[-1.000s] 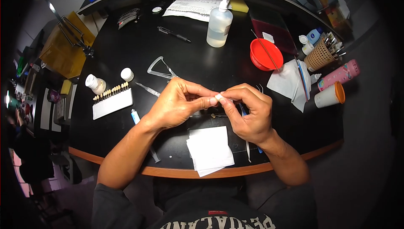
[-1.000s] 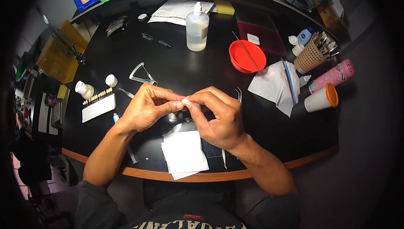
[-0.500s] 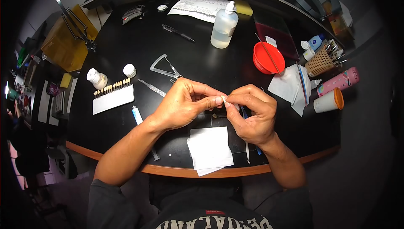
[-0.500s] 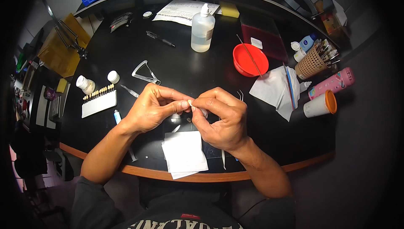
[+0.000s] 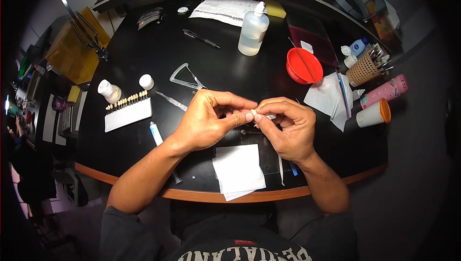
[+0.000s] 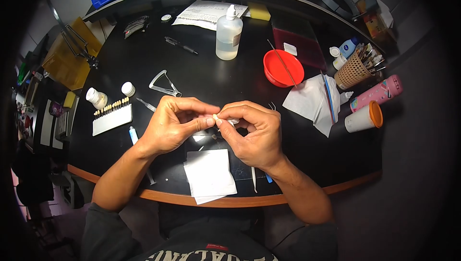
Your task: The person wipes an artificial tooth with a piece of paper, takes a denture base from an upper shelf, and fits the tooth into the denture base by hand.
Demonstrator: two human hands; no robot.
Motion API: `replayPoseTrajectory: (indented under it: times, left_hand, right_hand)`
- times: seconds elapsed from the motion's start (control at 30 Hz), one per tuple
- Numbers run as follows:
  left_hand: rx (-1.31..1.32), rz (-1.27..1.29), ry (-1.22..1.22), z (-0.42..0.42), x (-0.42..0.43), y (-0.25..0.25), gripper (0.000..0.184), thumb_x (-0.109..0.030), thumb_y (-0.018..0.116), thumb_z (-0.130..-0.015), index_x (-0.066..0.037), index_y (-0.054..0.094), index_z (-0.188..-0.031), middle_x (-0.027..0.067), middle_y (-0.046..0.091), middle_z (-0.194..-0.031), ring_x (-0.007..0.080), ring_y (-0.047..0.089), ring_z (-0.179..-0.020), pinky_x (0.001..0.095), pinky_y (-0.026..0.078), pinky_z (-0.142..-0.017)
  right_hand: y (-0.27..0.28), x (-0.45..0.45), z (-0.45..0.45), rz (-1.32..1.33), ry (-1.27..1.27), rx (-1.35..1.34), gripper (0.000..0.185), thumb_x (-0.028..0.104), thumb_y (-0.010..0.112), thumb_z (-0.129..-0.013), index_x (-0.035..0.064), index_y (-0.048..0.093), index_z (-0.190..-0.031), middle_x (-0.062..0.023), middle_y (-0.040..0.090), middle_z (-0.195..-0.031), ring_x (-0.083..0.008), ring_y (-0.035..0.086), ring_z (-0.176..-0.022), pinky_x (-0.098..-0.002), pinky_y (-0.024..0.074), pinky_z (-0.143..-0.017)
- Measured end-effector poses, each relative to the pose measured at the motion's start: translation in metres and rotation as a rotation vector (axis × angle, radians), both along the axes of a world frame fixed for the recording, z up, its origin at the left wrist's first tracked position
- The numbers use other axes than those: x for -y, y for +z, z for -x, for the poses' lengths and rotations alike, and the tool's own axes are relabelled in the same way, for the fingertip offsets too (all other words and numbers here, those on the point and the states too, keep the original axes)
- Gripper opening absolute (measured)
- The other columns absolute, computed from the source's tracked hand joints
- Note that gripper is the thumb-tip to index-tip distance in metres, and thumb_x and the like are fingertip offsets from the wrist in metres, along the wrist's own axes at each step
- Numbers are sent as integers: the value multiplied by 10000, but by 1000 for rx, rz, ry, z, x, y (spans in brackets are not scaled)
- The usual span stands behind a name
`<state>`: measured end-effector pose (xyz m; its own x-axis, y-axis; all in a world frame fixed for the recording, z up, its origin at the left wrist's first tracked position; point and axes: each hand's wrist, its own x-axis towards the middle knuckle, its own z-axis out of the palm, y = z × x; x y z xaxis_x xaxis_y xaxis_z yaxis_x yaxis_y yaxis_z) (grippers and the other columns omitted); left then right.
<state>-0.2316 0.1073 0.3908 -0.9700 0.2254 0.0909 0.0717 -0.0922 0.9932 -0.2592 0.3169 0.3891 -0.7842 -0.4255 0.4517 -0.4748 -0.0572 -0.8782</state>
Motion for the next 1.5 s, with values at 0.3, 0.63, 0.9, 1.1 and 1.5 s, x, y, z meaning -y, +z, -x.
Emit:
replayPoseTrajectory:
  times: [0.3,0.63,0.9,1.1,1.5]
  left_hand:
    - [-33,57,8,0,3,4,208,-45,783,-930,46,761,-1115,112,778,-973,121,726,-881,245,579,-777]
    - [25,-12,48,3,2,-6,209,-52,784,-930,39,766,-1117,105,781,-955,100,723,-851,229,572,-769]
    - [41,58,67,1,1,-3,160,-66,788,-931,21,796,-1065,101,784,-956,98,717,-827,228,564,-731]
    - [-169,173,130,-1,-4,-6,186,-41,785,-921,32,787,-1091,130,780,-964,132,727,-866,249,568,-763]
    - [-333,244,181,-5,-8,-6,185,-6,783,-886,7,802,-1070,157,785,-941,189,751,-852,290,584,-772]
  right_hand:
    - [-8,4,-2,109,-2,107,92,-106,711,-918,-66,718,-1001,-128,713,-1033,-123,707,-901,-219,609,-773]
    - [-8,8,1,-39,-79,-199,135,-136,727,-864,-47,750,-963,-130,713,-1038,-169,738,-925,-240,631,-800]
    - [-8,4,1,-44,-124,-215,118,-89,760,-873,-37,751,-979,-139,752,-974,-170,755,-879,-253,633,-766]
    - [-6,4,-1,-58,-177,-190,121,-83,759,-882,-39,754,-995,-135,762,-954,-173,764,-870,-257,641,-743]
    - [-3,2,1,-131,-164,-271,108,-66,755,-892,-29,770,-993,-124,756,-939,-151,746,-826,-240,620,-699]
